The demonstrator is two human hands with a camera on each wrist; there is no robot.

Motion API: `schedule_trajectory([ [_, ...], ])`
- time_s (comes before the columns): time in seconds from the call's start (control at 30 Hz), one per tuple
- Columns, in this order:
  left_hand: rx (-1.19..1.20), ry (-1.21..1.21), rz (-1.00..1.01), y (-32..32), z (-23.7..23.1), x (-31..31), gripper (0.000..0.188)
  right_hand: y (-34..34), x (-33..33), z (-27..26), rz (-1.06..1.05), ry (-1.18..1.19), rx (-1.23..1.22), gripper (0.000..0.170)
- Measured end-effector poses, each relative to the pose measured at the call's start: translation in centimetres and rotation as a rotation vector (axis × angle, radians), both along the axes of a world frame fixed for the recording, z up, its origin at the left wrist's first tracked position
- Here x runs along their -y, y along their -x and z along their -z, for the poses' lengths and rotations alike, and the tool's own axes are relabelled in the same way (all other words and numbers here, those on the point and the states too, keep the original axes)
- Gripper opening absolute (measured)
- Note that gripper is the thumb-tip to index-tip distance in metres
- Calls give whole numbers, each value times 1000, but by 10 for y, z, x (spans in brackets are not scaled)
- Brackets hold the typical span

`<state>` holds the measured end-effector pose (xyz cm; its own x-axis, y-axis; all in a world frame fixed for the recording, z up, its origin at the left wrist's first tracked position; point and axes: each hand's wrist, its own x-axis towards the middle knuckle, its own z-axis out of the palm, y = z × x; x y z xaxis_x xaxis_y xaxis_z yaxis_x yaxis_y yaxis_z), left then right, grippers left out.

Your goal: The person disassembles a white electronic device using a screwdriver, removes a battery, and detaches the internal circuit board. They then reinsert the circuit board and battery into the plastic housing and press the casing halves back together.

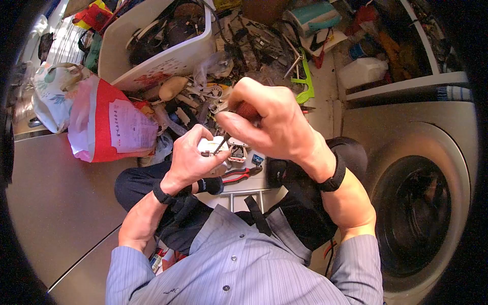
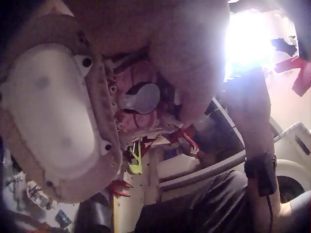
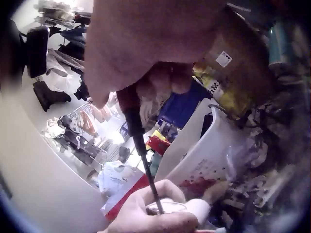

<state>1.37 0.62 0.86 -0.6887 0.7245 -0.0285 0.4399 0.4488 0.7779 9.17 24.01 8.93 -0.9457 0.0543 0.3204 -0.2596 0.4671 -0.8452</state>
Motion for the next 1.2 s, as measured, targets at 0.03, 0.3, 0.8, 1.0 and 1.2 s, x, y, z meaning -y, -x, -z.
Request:
schedule_trajectory([
  [0.03,-7,-7,9,0,0,0,49,-2,-1,3,33,-42,39,12],
  [0.3,30,21,7,0,1,3,48,1,9,3,103,135,83,15],
  [0.8,41,67,-41,5,1,3,47,3,1,1,48,6,95,11],
  [1.0,47,84,-39,6,4,3,47,4,1,9,12,15,13,13],
  [1.2,49,75,-19,6,1,1,49,3,0,10,85,3,101,17],
])
